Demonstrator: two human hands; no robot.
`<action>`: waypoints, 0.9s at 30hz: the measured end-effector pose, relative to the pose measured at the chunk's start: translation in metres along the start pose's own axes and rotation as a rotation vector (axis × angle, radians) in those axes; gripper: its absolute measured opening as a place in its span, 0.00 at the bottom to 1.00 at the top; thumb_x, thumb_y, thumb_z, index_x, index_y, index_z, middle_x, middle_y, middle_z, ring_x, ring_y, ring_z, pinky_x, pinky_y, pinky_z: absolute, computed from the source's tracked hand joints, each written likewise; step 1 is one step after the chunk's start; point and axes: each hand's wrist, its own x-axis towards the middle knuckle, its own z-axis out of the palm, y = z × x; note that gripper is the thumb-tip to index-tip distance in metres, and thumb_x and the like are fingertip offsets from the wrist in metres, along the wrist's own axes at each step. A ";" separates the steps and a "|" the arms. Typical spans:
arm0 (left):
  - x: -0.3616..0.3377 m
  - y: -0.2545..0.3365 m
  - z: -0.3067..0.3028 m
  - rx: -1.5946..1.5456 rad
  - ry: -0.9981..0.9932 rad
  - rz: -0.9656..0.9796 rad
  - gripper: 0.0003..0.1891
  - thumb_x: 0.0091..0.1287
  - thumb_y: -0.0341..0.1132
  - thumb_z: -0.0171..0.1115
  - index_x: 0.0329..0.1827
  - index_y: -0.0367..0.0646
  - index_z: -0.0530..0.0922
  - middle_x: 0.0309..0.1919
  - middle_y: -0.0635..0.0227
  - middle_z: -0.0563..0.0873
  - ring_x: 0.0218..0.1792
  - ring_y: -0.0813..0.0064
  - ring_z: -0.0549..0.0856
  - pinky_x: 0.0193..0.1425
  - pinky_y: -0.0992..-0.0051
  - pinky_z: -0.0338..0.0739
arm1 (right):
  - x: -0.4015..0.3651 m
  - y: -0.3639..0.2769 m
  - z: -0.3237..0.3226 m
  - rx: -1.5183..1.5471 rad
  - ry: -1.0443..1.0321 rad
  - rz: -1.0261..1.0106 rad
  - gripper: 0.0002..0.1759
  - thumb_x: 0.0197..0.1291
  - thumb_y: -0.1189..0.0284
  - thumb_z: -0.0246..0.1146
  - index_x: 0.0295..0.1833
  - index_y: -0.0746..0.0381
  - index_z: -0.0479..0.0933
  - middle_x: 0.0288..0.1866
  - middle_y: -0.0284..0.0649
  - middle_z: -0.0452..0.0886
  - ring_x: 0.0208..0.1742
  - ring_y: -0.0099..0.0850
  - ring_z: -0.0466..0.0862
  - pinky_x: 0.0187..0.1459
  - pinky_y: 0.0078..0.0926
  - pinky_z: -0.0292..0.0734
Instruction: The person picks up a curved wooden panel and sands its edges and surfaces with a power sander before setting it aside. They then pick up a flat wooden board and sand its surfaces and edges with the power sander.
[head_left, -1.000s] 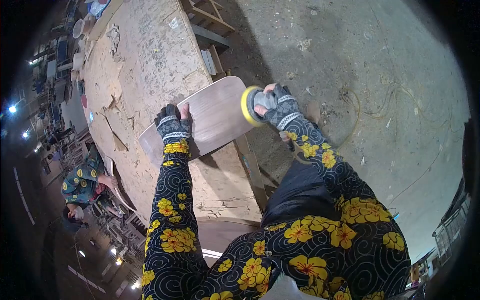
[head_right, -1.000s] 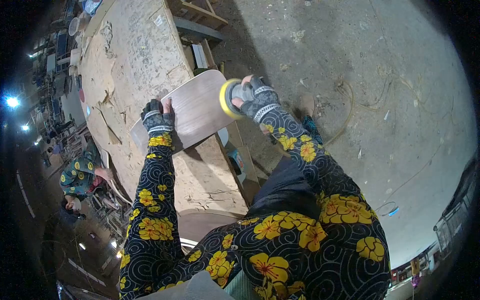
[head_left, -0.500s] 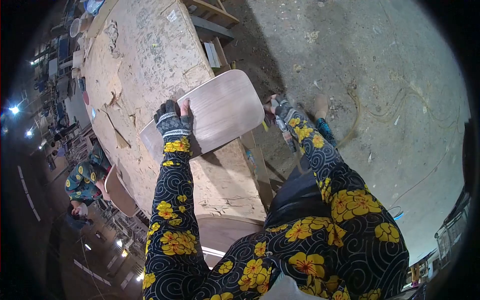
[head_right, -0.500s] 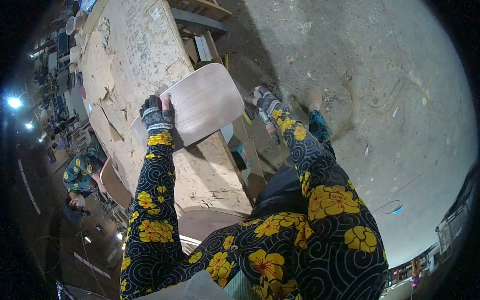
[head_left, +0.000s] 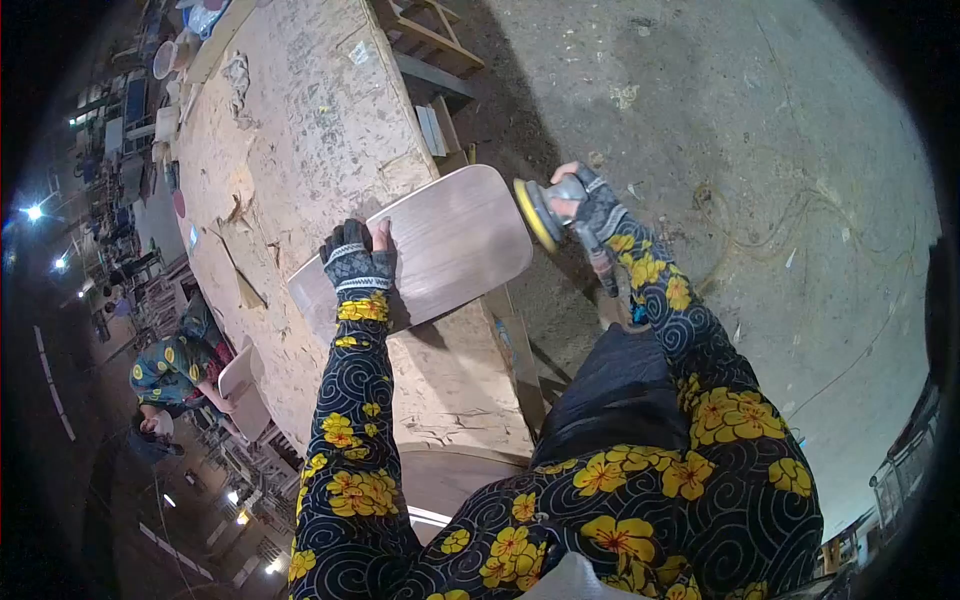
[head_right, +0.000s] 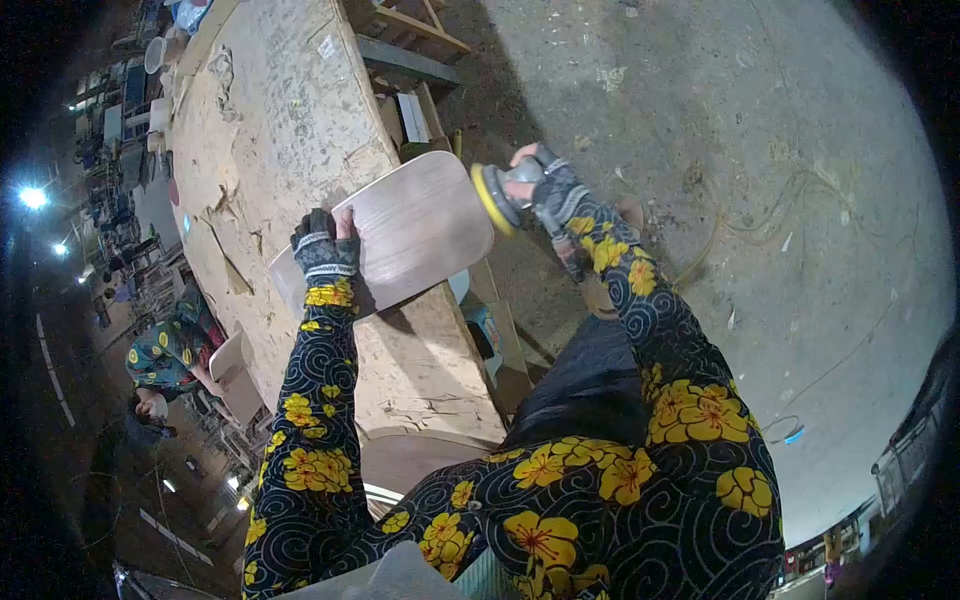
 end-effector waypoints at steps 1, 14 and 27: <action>0.001 0.003 -0.003 -0.021 -0.011 -0.021 0.22 0.64 0.53 0.62 0.45 0.41 0.81 0.38 0.54 0.83 0.44 0.50 0.80 0.52 0.52 0.70 | -0.002 -0.016 0.013 -0.095 0.035 -0.060 0.23 0.49 0.69 0.75 0.49 0.57 0.74 0.44 0.36 0.80 0.45 0.29 0.79 0.48 0.32 0.77; 0.001 0.005 -0.008 -0.040 -0.062 -0.061 0.23 0.65 0.52 0.63 0.47 0.40 0.81 0.39 0.54 0.83 0.45 0.51 0.79 0.54 0.52 0.69 | 0.093 0.072 0.014 0.022 -0.156 0.186 0.24 0.50 0.55 0.75 0.47 0.58 0.80 0.40 0.38 0.83 0.41 0.29 0.82 0.44 0.31 0.79; -0.001 0.003 -0.002 -0.021 -0.036 -0.042 0.23 0.66 0.54 0.62 0.47 0.41 0.81 0.39 0.54 0.83 0.45 0.52 0.80 0.54 0.53 0.70 | 0.138 0.170 -0.034 0.158 -0.115 -0.163 0.09 0.58 0.62 0.72 0.37 0.53 0.81 0.33 0.30 0.80 0.27 0.27 0.80 0.28 0.33 0.77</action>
